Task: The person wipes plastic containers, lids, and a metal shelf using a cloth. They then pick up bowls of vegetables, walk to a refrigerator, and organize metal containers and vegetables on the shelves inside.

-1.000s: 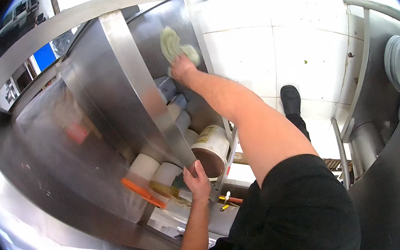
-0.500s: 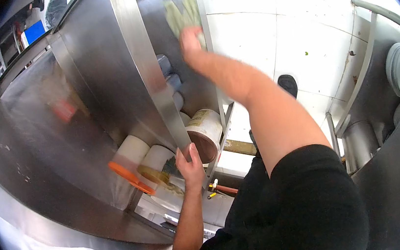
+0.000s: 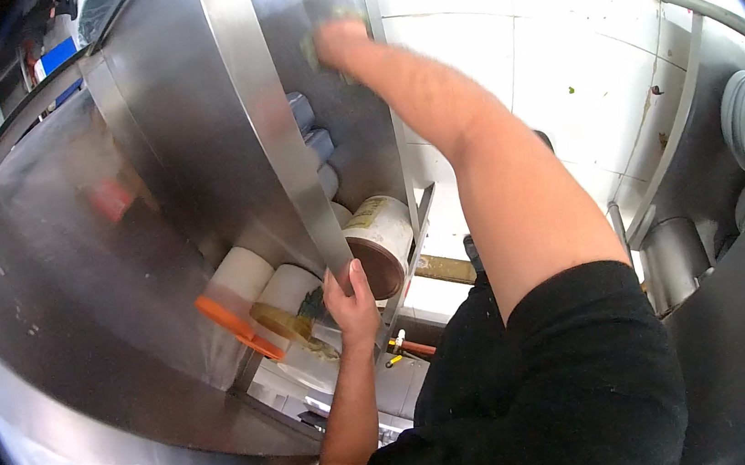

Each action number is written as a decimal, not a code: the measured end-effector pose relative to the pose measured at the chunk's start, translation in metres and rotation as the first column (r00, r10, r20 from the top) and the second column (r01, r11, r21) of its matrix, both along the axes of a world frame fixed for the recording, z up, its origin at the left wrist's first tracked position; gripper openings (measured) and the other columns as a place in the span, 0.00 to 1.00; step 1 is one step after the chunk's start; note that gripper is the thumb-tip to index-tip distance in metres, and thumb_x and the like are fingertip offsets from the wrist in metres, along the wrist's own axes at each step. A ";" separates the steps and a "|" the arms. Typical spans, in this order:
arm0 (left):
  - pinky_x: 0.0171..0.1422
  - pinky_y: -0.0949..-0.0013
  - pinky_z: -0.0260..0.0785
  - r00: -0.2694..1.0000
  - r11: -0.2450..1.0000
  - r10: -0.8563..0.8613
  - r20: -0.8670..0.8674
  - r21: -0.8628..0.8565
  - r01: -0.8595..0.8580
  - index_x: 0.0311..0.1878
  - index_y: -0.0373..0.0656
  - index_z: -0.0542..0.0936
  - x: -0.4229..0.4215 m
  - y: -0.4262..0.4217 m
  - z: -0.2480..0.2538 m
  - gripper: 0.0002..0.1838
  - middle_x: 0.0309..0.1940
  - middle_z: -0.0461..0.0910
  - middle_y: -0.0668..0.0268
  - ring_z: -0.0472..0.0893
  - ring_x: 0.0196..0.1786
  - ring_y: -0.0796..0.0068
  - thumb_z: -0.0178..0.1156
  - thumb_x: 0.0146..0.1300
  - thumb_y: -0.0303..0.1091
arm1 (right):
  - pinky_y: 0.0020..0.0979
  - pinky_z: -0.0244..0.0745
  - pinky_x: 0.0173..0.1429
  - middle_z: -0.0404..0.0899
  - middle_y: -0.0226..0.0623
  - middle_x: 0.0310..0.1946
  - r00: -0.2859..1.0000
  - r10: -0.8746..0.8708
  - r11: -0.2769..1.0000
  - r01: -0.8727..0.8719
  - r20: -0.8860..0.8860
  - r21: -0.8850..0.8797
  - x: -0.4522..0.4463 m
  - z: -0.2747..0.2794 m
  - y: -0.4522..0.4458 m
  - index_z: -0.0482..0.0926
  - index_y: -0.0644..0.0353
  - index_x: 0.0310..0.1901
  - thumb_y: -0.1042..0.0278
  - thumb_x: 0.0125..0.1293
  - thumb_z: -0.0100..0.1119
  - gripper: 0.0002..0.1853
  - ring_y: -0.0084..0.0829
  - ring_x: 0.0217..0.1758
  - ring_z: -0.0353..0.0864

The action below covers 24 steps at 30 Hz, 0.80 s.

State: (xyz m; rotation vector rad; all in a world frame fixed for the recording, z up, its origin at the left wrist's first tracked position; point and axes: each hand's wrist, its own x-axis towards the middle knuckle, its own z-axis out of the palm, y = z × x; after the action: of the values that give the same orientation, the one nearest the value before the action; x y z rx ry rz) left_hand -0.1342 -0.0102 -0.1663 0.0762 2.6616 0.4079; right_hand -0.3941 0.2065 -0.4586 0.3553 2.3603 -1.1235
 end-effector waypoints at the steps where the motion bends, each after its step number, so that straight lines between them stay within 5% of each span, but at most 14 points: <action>1: 0.52 0.54 0.72 1.000 1.000 -0.006 -0.017 -0.002 0.006 0.49 0.32 0.81 0.001 -0.001 -0.001 0.11 0.41 0.84 0.50 0.82 0.44 0.51 0.60 0.75 0.31 | 0.43 0.85 0.54 0.90 0.45 0.50 0.998 -0.059 0.998 0.059 -0.005 0.002 -0.023 0.011 0.022 0.90 0.57 0.48 0.67 0.70 0.58 0.12 0.41 0.53 0.91; 6: 0.52 0.56 0.72 0.999 0.996 0.039 0.006 0.085 -0.039 0.51 0.30 0.81 0.001 0.002 -0.004 0.12 0.41 0.84 0.53 0.82 0.44 0.58 0.59 0.78 0.32 | 0.47 0.85 0.51 0.90 0.43 0.44 0.970 -0.116 0.992 0.125 -0.213 0.028 -0.006 -0.012 -0.023 0.85 0.58 0.46 0.68 0.71 0.55 0.10 0.42 0.51 0.91; 11: 0.50 0.58 0.72 0.999 0.997 0.032 -0.022 0.067 -0.030 0.51 0.30 0.81 0.003 -0.004 -0.008 0.12 0.41 0.84 0.55 0.81 0.43 0.62 0.58 0.79 0.32 | 0.45 0.83 0.54 0.86 0.37 0.50 0.932 0.206 0.978 -0.186 -0.298 0.096 0.105 -0.026 -0.159 0.84 0.51 0.56 0.66 0.71 0.55 0.15 0.42 0.51 0.88; 14: 0.50 0.57 0.72 1.000 0.997 0.001 -0.005 0.077 0.000 0.50 0.30 0.81 -0.001 0.000 -0.007 0.11 0.41 0.84 0.54 0.81 0.43 0.61 0.58 0.79 0.31 | 0.45 0.84 0.52 0.87 0.37 0.50 0.909 0.406 0.912 -0.410 -0.096 -0.023 0.073 -0.021 -0.131 0.85 0.52 0.55 0.66 0.70 0.57 0.15 0.44 0.52 0.89; 18: 0.50 0.56 0.72 1.000 0.997 -0.004 -0.009 0.080 0.004 0.49 0.30 0.81 -0.001 -0.001 -0.003 0.12 0.41 0.83 0.53 0.81 0.43 0.58 0.58 0.78 0.32 | 0.44 0.85 0.53 0.89 0.40 0.50 0.937 0.258 0.928 -0.171 -0.237 0.331 0.015 -0.010 -0.028 0.85 0.52 0.57 0.65 0.70 0.59 0.16 0.43 0.52 0.89; 20: 0.51 0.56 0.72 1.000 0.999 0.001 -0.001 0.054 -0.001 0.49 0.31 0.81 0.002 -0.002 -0.005 0.12 0.41 0.83 0.52 0.81 0.43 0.55 0.59 0.78 0.32 | 0.49 0.83 0.56 0.86 0.41 0.54 0.985 0.108 0.953 -0.063 -0.137 0.297 -0.012 -0.003 0.012 0.82 0.55 0.60 0.63 0.71 0.59 0.18 0.45 0.56 0.88; 24: 0.53 0.53 0.71 1.000 1.000 -0.011 -0.001 -0.006 0.011 0.49 0.33 0.82 -0.001 -0.002 -0.004 0.12 0.42 0.83 0.51 0.82 0.45 0.49 0.59 0.77 0.33 | 0.56 0.81 0.56 0.84 0.43 0.55 0.901 0.434 0.736 -0.345 -0.013 0.583 0.038 0.003 -0.032 0.81 0.58 0.60 0.62 0.72 0.58 0.18 0.47 0.59 0.85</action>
State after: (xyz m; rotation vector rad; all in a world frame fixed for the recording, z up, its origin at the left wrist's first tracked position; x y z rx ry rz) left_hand -0.1352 -0.0126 -0.1704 0.0897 2.6622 0.3968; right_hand -0.3562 0.1742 -0.4553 -0.0477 2.6984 -0.2303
